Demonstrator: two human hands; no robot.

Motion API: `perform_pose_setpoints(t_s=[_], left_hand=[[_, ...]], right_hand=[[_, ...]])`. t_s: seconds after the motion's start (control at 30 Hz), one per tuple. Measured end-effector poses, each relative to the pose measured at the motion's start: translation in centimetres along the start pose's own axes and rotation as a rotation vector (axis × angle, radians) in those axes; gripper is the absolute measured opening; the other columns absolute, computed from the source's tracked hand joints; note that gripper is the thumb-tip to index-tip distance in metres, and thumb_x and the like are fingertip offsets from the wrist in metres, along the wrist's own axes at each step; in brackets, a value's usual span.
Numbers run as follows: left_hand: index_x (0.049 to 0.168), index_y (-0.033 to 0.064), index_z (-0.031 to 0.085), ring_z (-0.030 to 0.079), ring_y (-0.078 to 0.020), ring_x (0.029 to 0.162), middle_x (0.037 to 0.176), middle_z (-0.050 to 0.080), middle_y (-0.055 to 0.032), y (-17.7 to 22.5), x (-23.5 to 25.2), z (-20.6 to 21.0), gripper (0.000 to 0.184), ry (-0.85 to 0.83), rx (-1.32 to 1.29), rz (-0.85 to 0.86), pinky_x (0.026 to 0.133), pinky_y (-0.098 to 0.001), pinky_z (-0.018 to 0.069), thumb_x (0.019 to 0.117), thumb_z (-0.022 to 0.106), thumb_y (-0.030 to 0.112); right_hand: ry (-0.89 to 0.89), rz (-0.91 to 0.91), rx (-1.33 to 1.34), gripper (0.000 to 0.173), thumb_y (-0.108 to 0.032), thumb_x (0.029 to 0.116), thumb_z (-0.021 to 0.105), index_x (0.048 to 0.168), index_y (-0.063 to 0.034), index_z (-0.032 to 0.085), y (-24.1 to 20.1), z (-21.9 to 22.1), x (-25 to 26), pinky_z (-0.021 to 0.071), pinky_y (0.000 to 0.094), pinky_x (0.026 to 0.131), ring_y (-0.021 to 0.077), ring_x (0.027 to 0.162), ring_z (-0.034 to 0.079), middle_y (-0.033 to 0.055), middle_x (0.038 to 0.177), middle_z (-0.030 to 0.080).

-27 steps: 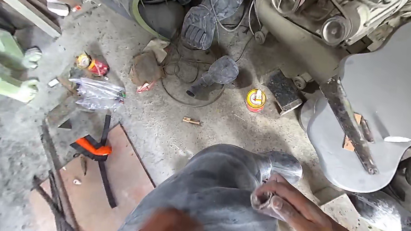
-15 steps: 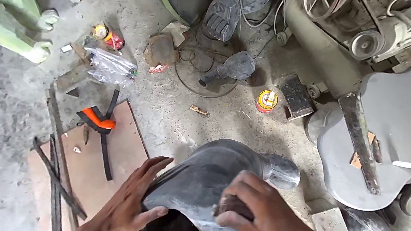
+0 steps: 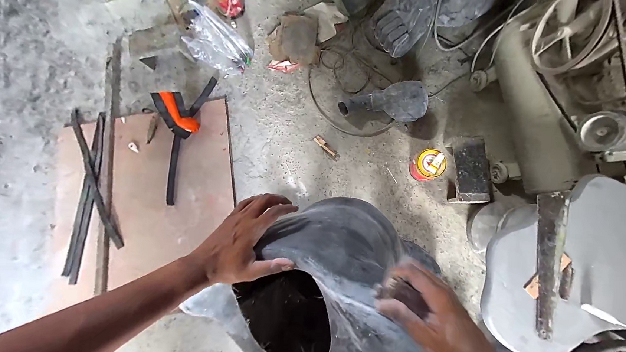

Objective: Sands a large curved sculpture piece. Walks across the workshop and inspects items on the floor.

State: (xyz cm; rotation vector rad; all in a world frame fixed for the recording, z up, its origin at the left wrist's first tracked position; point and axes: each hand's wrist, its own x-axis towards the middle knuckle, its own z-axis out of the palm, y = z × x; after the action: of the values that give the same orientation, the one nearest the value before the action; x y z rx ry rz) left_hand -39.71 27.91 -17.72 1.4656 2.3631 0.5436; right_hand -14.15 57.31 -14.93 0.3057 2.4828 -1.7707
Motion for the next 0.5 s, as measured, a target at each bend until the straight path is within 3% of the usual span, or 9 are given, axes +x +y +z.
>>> perform_pose_setpoints(t_s=[0.1,0.27,0.43,0.5], left_hand=[[0.137,0.0156,0.062,0.055,-0.0229,0.129,0.135,0.061,-0.0063,0.1,-0.9,0.2,0.095,0.033,0.003,0.009,0.112,-0.0531,0.0416,0.0767,0.052,0.089],[0.136,0.017,0.063,0.055,-0.0227,0.129,0.134,0.061,-0.0054,0.4,-2.0,0.3,0.094,0.021,0.02,-0.001,0.113,-0.0538,0.0405,0.0767,0.051,0.089],[0.134,0.0174,0.065,0.056,-0.0235,0.129,0.134,0.062,-0.0065,0.5,-1.6,0.3,0.097,0.053,0.03,-0.044,0.115,-0.0572,0.0377,0.0754,0.048,0.092],[0.135,0.0178,0.064,0.055,-0.0243,0.13,0.135,0.062,-0.0064,0.6,-1.9,0.3,0.098,0.05,0.029,-0.063,0.116,-0.0579,0.0362,0.0748,0.047,0.093]], right_hand=[[0.036,-0.007,0.042,0.038,-0.044,0.0949,0.072,0.11,-0.0097,0.068,1.0,-0.5,-2.6,0.0583,0.0295,0.083,0.011,0.094,0.066,0.0057,0.101,0.067],[-0.091,-0.025,-0.238,0.044,-0.06,0.0981,0.057,0.115,-0.0219,0.072,-4.6,4.1,3.5,0.0585,0.035,0.077,0.0118,0.094,0.065,-0.0011,0.101,0.066],[-0.013,-0.026,-0.131,0.037,-0.045,0.0939,0.073,0.109,-0.0113,0.072,-2.2,0.5,-0.7,0.0593,0.0318,0.077,0.0136,0.091,0.065,0.0079,0.101,0.065],[-0.024,-0.035,-0.197,0.037,-0.049,0.096,0.068,0.109,-0.0148,0.072,-3.1,1.7,0.9,0.0596,0.0319,0.076,0.0118,0.09,0.066,0.0039,0.1,0.066]])
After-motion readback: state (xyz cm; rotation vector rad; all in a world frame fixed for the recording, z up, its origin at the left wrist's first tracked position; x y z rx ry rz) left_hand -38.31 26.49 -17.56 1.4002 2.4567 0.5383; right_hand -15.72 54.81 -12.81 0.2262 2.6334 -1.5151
